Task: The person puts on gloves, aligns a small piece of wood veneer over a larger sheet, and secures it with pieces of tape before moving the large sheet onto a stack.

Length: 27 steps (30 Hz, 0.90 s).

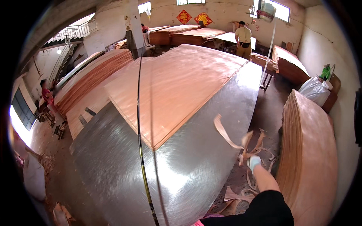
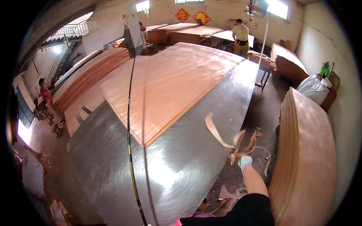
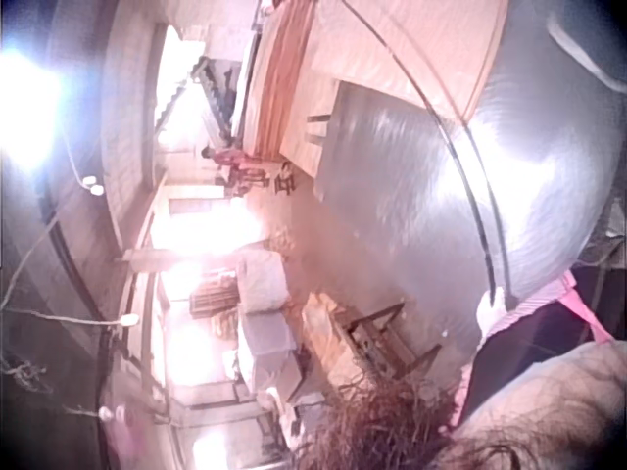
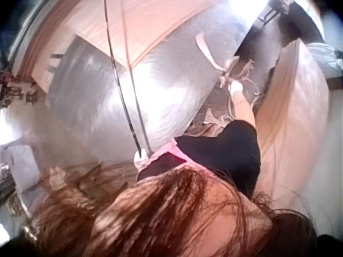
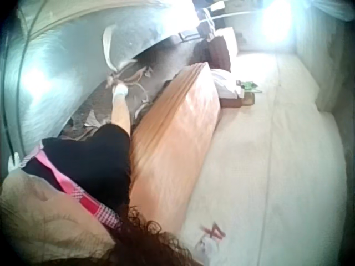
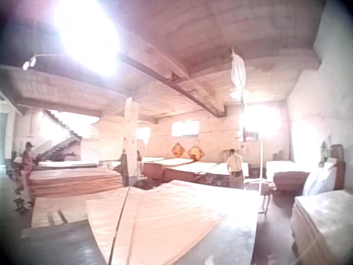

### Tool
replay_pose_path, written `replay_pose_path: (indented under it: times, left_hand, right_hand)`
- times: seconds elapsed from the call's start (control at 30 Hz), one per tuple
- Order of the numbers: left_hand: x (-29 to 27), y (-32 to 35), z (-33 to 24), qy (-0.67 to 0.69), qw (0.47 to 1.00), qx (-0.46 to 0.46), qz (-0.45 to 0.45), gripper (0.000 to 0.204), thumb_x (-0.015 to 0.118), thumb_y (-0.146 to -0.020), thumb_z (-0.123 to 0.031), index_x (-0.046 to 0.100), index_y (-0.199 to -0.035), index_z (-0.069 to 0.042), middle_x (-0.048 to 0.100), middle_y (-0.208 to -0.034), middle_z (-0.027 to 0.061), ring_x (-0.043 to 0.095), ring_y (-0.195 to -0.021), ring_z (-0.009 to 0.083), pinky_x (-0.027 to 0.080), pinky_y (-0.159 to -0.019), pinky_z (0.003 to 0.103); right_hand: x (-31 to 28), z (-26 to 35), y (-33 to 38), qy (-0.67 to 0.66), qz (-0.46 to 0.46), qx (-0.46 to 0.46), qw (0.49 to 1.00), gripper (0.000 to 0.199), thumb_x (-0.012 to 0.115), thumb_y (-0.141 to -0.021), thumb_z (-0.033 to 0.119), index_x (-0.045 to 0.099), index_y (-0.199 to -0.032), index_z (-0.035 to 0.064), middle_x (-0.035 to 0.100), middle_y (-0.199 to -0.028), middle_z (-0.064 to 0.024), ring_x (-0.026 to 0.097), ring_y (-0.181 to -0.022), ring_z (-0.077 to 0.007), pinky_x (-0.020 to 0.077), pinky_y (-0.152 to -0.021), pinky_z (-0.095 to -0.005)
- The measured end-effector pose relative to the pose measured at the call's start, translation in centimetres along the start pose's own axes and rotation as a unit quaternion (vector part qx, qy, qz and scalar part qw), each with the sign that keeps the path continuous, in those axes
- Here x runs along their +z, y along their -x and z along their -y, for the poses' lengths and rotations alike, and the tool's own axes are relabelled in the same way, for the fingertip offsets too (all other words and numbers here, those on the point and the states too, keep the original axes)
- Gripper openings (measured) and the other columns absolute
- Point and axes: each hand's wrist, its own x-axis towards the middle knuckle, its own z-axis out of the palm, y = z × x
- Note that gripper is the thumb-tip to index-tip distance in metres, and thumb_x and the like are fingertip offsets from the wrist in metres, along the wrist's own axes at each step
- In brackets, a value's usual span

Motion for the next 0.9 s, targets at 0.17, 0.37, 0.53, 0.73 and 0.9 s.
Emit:
replay_pose_path:
  times: [0.17, 0.37, 0.53, 0.73, 0.9]
  left_hand:
    - [-0.7, 0.1, -3.9, 0.009, 0.998, -0.059, -0.019, 0.024, 0.067, -0.092, -0.027, 0.068, -0.089, -0.002, 0.063, -0.071, 0.0121, 0.057, -0.061, 0.0257, 0.047, -0.058, 0.04]
    - [-1.3, -1.4, -8.6, 0.149, 0.975, -0.167, 0.001, 0.022, 0.068, -0.092, -0.023, 0.067, -0.088, -0.001, 0.061, -0.071, 0.0066, 0.055, -0.06, 0.0185, 0.045, -0.057, 0.036]
    - [-2.1, -1.0, -6.2, 0.215, 0.948, -0.234, 0.003, 0.02, 0.069, -0.091, -0.022, 0.068, -0.09, -0.002, 0.058, -0.065, 0.0015, 0.053, -0.057, 0.0106, 0.042, -0.051, 0.03]
    - [-1.8, -0.6, -6.5, 0.191, 0.961, -0.193, -0.05, 0.023, 0.066, -0.092, -0.024, 0.068, -0.09, -0.001, 0.062, -0.066, 0.0044, 0.058, -0.06, 0.0145, 0.047, -0.055, 0.033]
    - [-1.9, -0.1, -5.9, 0.169, 0.957, -0.219, -0.087, 0.021, 0.066, -0.093, -0.022, 0.068, -0.091, -0.001, 0.063, -0.069, 0.0041, 0.057, -0.062, 0.0138, 0.047, -0.057, 0.033]
  right_hand:
    - [-0.2, -9.6, 8.5, -0.156, -0.007, 0.1, 0.983, 0.011, 0.047, -0.097, 0.018, 0.048, -0.095, 0.0074, 0.053, -0.069, -0.0079, 0.051, -0.046, -0.0209, 0.0422, -0.039, -0.0374]
    - [13.5, -7.7, 17.8, 0.122, 0.215, -0.256, 0.934, 0.025, 0.05, -0.098, 0.017, 0.053, -0.12, 0.0041, 0.065, -0.08, -0.0061, 0.057, -0.05, -0.0149, 0.0471, -0.045, -0.0296]
    - [26.8, -1.4, 28.1, 0.215, 0.43, -0.247, 0.841, 0.036, 0.047, -0.1, 0.017, 0.05, -0.133, 0.0046, 0.063, -0.08, -0.003, 0.056, -0.057, -0.0091, 0.0472, -0.05, -0.0267]
    - [42.0, -2.9, 23.0, 0.367, 0.365, -0.549, 0.656, 0.053, 0.047, -0.099, 0.037, 0.045, -0.143, 0.0064, 0.068, -0.107, -0.0243, 0.068, -0.098, -0.0348, 0.0523, -0.085, -0.044]
    - [48.8, -0.6, 25.5, 0.526, 0.351, -0.463, 0.621, 0.061, 0.043, -0.099, 0.041, 0.035, -0.149, 0.0076, 0.066, -0.114, -0.0244, 0.064, -0.106, -0.0387, 0.0491, -0.092, -0.0481]
